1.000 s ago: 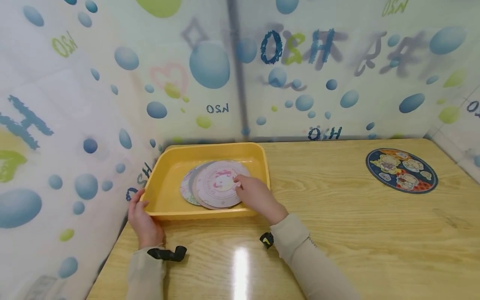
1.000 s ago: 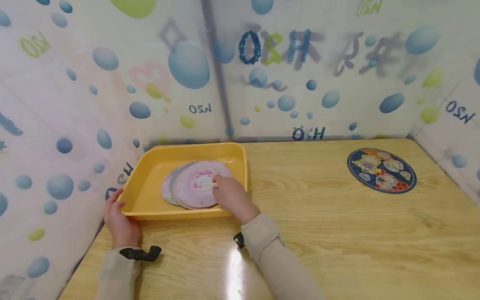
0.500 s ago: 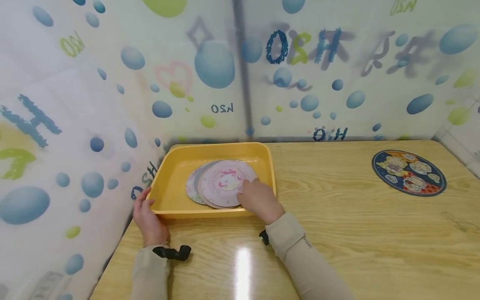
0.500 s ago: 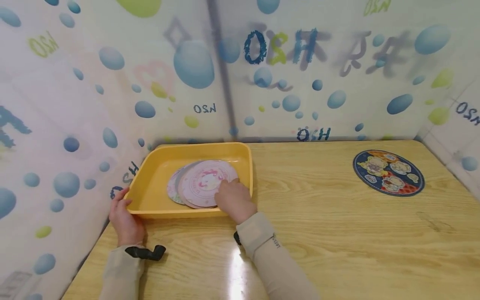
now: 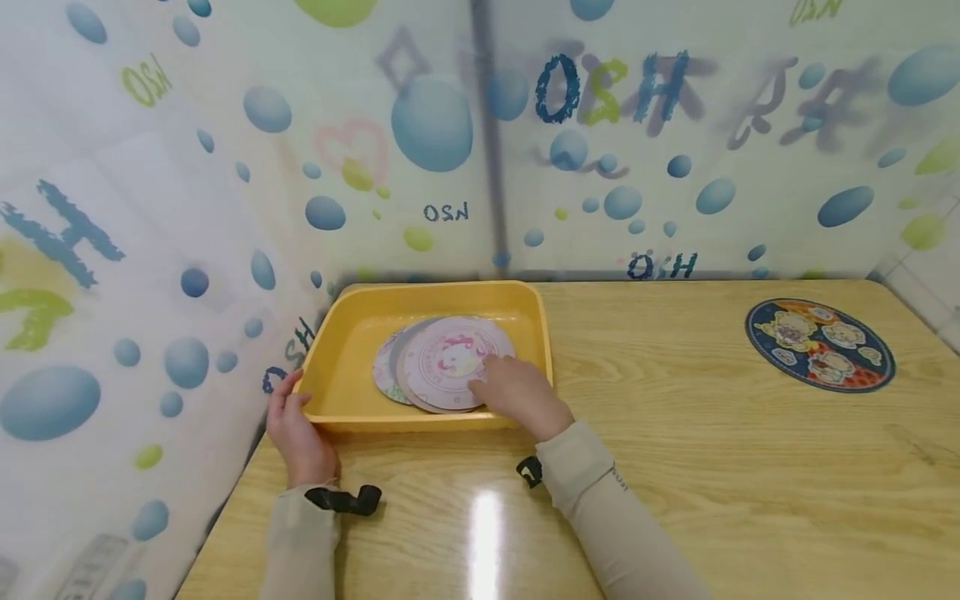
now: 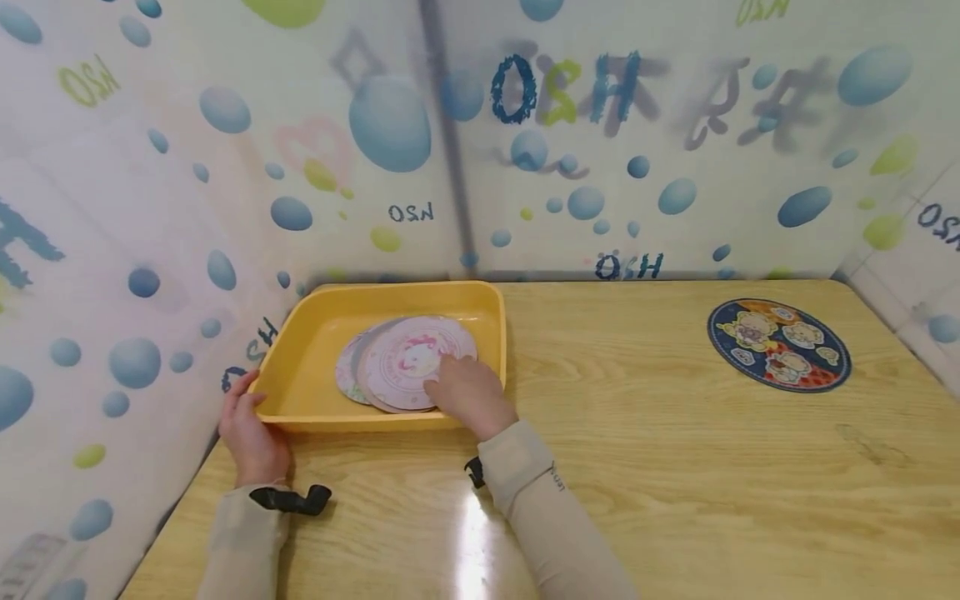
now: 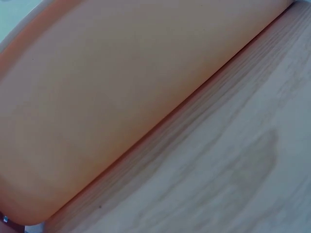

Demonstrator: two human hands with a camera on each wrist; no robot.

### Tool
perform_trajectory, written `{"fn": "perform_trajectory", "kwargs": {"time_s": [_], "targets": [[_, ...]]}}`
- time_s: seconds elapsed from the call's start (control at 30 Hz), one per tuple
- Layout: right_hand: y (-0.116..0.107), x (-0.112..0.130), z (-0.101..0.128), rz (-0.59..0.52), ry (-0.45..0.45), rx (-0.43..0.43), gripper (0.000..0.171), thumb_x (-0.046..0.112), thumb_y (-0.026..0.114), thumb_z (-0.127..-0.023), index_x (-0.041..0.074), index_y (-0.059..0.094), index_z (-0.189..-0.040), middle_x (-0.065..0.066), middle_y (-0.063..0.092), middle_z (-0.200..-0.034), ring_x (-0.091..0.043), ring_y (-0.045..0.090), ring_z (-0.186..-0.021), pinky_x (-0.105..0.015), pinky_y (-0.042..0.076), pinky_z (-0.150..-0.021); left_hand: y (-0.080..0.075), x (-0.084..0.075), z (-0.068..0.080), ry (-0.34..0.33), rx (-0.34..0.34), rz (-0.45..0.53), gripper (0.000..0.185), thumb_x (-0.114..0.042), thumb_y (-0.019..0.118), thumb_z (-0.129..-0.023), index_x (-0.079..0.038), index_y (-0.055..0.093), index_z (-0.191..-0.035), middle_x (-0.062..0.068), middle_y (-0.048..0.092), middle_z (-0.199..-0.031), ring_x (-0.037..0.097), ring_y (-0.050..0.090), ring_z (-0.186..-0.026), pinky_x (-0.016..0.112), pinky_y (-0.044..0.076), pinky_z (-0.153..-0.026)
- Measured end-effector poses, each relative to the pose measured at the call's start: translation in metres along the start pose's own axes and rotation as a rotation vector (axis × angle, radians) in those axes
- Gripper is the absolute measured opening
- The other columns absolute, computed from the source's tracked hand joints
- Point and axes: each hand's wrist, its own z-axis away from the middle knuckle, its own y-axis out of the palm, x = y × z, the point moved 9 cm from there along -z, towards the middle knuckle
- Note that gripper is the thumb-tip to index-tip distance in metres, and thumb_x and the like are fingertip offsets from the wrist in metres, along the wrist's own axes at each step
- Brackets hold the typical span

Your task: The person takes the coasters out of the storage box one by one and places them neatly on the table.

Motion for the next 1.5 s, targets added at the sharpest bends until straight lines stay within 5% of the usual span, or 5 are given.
{"fn": "perform_trajectory", "kwargs": {"time_s": [0.53, 0.8, 1.17, 1.33, 1.5], "targets": [[-0.018, -0.014, -0.008, -0.296, 0.04, -0.182, 0.053, 0.032, 0.047, -0.09, 0.005, 0.038, -0.134, -0.015, 0.016, -0.145, -0.028, 0.024, -0.129, -0.041, 0.026, -0.103, -0.001, 0.002, -0.002, -0.009, -0.019, 0.028, 0.035, -0.002, 0.039, -0.086, -0.008, 0.058, -0.115, 0.002, 0.039, -0.132, 0.017, 0.039, -0.115, 0.03, 0.037, -0.096], [-0.022, -0.013, -0.011, -0.438, 0.004, -0.172, 0.049, 0.028, 0.049, -0.09, 0.006, 0.041, -0.132, -0.012, 0.036, -0.137, -0.023, 0.038, -0.12, -0.038, 0.032, -0.099, -0.001, 0.001, -0.001, -0.007, -0.028, 0.033, 0.036, -0.002, 0.039, -0.085, -0.007, 0.058, -0.115, 0.003, 0.038, -0.133, 0.018, 0.038, -0.115, 0.031, 0.036, -0.097], [-0.008, 0.005, -0.012, -0.125, -0.147, -0.083, 0.031, 0.025, 0.047, -0.09, 0.01, 0.057, -0.116, -0.004, 0.058, -0.111, -0.018, 0.053, -0.099, -0.034, 0.042, -0.087, 0.0, 0.001, -0.003, -0.002, -0.027, 0.046, 0.036, -0.003, 0.039, -0.085, -0.008, 0.059, -0.114, 0.003, 0.037, -0.133, 0.019, 0.039, -0.115, 0.031, 0.037, -0.096], [-0.003, 0.007, -0.008, -0.108, -0.162, -0.048, 0.024, 0.022, 0.047, -0.091, 0.012, 0.063, -0.105, 0.002, 0.062, -0.097, -0.012, 0.053, -0.075, -0.028, 0.045, -0.072, -0.001, 0.001, -0.002, -0.001, -0.03, 0.04, 0.036, -0.002, 0.038, -0.085, -0.008, 0.059, -0.113, 0.003, 0.037, -0.134, 0.019, 0.039, -0.115, 0.031, 0.037, -0.096], [-0.005, 0.009, -0.006, -0.1, -0.167, -0.07, 0.023, 0.021, 0.047, -0.091, 0.013, 0.065, -0.104, 0.004, 0.062, -0.096, -0.01, 0.052, -0.073, -0.027, 0.044, -0.07, -0.002, 0.001, -0.002, -0.002, -0.033, 0.051, 0.036, -0.002, 0.039, -0.084, -0.008, 0.059, -0.113, 0.004, 0.038, -0.133, 0.019, 0.04, -0.114, 0.031, 0.038, -0.096]]}}
